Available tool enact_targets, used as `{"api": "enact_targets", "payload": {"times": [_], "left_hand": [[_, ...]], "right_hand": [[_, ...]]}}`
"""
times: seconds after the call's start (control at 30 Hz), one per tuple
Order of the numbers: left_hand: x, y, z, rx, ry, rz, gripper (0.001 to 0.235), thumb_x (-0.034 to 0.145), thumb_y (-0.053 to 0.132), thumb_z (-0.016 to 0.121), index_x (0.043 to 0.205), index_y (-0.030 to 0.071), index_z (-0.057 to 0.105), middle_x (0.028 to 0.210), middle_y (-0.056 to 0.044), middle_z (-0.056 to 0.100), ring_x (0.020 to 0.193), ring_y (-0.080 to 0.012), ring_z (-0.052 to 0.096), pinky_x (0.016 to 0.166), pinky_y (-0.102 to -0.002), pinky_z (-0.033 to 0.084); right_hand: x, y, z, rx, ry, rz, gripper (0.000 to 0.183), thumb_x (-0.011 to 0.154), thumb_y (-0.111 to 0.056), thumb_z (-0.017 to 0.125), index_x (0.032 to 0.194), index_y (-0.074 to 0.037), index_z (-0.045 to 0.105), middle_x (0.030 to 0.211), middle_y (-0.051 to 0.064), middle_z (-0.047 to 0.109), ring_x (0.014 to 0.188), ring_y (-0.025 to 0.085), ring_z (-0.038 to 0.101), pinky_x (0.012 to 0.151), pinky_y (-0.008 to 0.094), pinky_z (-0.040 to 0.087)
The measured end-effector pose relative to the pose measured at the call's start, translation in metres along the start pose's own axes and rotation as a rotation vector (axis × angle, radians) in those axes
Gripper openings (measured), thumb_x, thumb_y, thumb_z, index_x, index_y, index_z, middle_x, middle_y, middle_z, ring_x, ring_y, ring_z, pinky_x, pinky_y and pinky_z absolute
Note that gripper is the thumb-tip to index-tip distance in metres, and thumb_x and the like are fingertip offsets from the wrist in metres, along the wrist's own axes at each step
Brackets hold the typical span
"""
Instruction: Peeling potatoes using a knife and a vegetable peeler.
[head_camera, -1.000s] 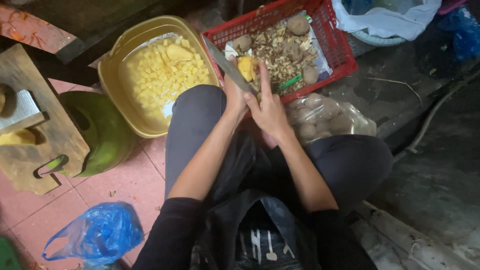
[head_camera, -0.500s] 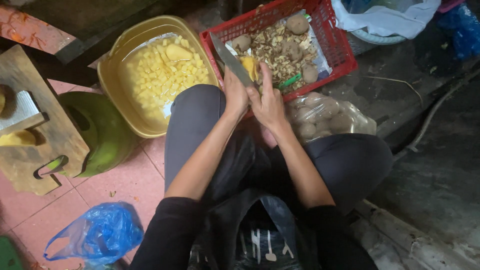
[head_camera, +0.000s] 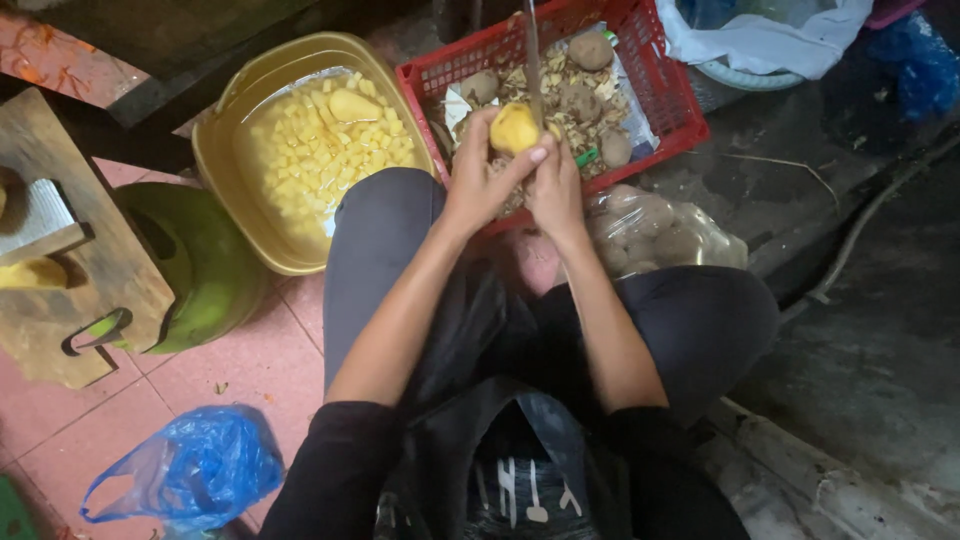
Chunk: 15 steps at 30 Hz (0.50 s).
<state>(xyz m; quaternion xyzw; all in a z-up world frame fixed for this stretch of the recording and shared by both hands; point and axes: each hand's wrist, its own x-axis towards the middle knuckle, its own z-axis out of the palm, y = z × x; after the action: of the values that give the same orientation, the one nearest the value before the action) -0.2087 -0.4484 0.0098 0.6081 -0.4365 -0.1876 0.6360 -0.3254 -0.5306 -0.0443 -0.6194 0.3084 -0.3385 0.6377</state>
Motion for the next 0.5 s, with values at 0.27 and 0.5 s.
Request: {"api": "enact_targets", "payload": {"times": [0.27,0.5], "left_hand": [[0.0,0.001,-0.01,-0.173,-0.023,-0.123,0.046,0.093,0.021,0.081,0.128,0.003,0.058,0.11,-0.004,0.067,0.1,-0.0109,0.061,0.088,-0.027,0.053],[0.004,0.001,-0.015,-0.059,-0.053,-0.142,0.043,0.09,0.018,0.077,0.126,0.003,0.06,0.1,-0.002,0.068,0.088,-0.0088,0.061,0.077,-0.025,0.053]], "right_hand": [[-0.005,-0.03,0.0,-0.122,-0.017,0.001,0.05,0.113,-0.047,0.038,0.135,-0.003,0.048,0.071,-0.004,0.047,0.058,0.005,0.044,0.051,0.026,0.036],[-0.008,-0.045,0.006,-0.041,-0.084,0.008,0.048,0.113,-0.052,0.037,0.123,-0.008,0.052,0.07,-0.002,0.043,0.054,0.008,0.039,0.048,0.028,0.034]]}}
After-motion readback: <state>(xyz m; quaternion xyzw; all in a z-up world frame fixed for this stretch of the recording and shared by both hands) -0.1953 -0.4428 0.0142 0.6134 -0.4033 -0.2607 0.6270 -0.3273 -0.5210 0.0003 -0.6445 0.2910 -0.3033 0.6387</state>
